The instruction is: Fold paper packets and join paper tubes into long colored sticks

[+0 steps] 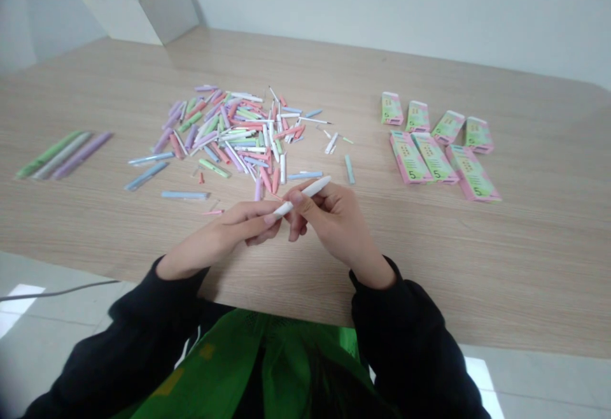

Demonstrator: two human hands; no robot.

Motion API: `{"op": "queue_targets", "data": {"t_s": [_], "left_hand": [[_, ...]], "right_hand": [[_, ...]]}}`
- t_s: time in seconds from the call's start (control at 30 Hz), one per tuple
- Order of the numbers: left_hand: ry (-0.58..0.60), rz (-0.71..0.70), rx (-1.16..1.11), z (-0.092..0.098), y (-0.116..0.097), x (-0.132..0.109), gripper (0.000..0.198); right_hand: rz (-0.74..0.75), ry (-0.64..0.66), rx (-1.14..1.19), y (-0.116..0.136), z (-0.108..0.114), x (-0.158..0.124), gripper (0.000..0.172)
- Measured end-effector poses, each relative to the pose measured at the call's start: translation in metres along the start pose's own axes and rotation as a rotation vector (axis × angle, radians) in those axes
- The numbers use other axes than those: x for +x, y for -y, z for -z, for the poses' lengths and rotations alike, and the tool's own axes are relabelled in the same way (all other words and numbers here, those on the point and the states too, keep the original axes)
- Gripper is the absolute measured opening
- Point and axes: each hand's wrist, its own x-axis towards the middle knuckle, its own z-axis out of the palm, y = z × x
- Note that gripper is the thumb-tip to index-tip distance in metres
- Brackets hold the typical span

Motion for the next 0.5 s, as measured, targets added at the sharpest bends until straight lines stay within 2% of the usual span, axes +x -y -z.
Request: {"op": "queue_targets", "data": {"t_s": [0.1,0.27,0.37,0.43,0.5], "left_hand": [[-0.063,0.049,0.024,0.0,0.001,-0.001,0.042],[-0.093,-0.025,0.079,0.003,0.003,0.001,0.032],[-0.255,-0.068,0.086,0.001,0.005,0.003,0.015],[-0.383,-0.129,0.114,-0.004,0.004,0.005,0.01],[-0.455,-0.153,0.124,-0.01,0.003,0.006,0.009]], "right_hand": [[-0.017,-0.008,0.051,0.002,0.0,-0.002,0.021],[-0.023,0.03,0.083,0.005,0.001,-0.002,0.031],[-0.01,-0.003,0.051,0.003,-0.001,-0.001,0.027],[0.002,-0.048,0.059,0.0,-0.003,0.0,0.024],[0.014,-0.086,0.085,-0.003,-0.006,0.001,0.021]]}}
